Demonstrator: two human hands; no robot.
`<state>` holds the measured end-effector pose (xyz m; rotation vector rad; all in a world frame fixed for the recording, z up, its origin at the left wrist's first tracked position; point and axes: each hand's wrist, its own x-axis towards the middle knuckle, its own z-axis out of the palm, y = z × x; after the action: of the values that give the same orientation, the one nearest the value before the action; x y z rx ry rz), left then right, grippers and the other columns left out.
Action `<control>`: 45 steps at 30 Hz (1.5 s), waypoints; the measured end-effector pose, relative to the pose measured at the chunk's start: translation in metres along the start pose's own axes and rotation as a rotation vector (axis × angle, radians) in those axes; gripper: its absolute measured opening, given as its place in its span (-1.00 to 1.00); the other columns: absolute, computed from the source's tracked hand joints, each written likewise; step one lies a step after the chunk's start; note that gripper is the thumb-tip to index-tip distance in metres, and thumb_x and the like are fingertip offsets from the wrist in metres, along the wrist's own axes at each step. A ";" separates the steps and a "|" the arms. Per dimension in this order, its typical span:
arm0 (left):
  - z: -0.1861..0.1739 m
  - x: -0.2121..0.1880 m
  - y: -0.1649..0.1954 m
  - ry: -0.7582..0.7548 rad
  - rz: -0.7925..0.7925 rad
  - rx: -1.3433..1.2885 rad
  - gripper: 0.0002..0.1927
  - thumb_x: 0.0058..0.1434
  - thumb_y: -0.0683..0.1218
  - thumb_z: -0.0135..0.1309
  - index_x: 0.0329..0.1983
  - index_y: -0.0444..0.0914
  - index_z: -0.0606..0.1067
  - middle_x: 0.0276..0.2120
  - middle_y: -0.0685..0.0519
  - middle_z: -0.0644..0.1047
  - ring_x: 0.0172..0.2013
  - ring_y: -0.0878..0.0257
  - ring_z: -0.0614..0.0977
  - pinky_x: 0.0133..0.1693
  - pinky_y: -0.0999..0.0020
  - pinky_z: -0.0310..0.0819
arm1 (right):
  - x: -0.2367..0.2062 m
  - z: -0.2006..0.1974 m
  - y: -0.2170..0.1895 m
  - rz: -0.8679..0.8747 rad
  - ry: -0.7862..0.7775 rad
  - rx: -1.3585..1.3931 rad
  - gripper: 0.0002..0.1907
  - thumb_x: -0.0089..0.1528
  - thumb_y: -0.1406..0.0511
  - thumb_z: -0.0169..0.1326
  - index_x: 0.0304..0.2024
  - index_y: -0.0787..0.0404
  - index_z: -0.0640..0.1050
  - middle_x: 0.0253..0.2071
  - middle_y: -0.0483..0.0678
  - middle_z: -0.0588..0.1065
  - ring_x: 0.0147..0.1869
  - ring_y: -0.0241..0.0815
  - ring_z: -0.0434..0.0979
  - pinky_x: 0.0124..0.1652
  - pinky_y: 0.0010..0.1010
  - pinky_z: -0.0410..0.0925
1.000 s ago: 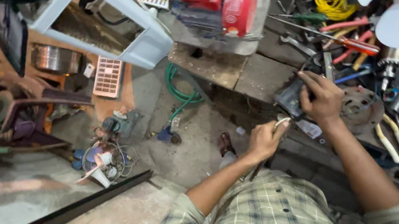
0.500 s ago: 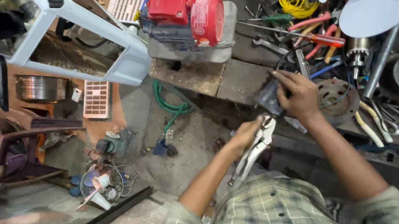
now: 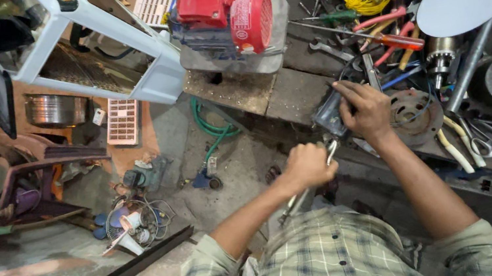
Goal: The person uses pliers to remove a metal band from a cylindrical electrical component, then uses a screwdriver to adjust internal parts. They attach a lightbulb to the component and test it, then use pliers again to adjust the wiring.
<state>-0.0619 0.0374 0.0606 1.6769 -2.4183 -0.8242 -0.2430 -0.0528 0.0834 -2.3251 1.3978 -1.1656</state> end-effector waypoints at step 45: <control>0.044 -0.031 0.009 0.057 -0.364 -0.904 -0.58 0.36 0.18 0.08 -0.23 -0.30 0.51 -0.51 -0.02 0.59 -0.49 0.23 0.71 -0.45 0.28 0.54 | 0.006 -0.004 0.013 -0.036 -0.079 0.107 -0.56 0.13 0.42 0.17 0.10 0.14 0.63 0.04 -0.01 0.62 -0.10 0.01 0.61 -0.09 -0.24 0.47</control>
<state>-0.0734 0.0844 0.0349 1.6637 -1.3179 -1.5625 -0.2534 -0.0636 0.0824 -2.3045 1.2410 -1.1158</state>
